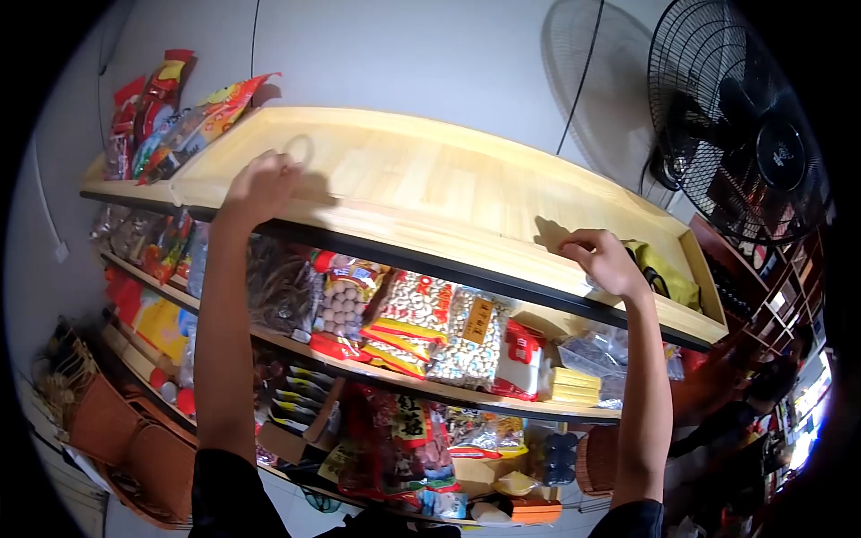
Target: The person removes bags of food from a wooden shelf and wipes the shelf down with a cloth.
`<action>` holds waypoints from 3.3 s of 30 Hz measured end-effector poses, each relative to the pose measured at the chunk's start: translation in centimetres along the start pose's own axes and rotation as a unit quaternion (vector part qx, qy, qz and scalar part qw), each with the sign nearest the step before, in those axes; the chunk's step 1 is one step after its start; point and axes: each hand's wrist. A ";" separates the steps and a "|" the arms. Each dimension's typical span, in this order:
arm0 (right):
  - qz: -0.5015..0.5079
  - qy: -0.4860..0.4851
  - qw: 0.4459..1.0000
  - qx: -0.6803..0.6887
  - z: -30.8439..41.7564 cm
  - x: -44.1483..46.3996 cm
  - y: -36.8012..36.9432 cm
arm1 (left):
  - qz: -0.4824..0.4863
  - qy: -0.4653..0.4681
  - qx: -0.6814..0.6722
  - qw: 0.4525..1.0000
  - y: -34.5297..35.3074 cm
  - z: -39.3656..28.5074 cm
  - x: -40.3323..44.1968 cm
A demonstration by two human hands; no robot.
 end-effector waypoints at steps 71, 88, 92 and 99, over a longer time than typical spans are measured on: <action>0.156 0.041 0.975 -0.155 1.0 15.7 2.5 | 0.133 -0.012 -0.261 0.956 -1.7 -12.9 2.9; 0.323 -0.087 0.932 -0.139 9.5 21.5 11.2 | 0.125 -0.109 -0.183 0.969 1.5 -12.2 4.5; 0.290 0.011 0.934 -0.209 3.0 19.4 5.4 | 0.176 -0.043 -0.226 0.957 2.2 -11.1 4.8; 0.171 0.266 0.933 -0.173 -6.6 8.2 -8.2 | 0.193 -0.006 -0.168 0.967 -1.3 -13.2 4.0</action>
Point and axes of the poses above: each hand's wrist, its own x-axis towards the middle knuckle, its own y-axis out of the palm, z = x × y, and after that the axes turned 8 degrees about x, right-handed
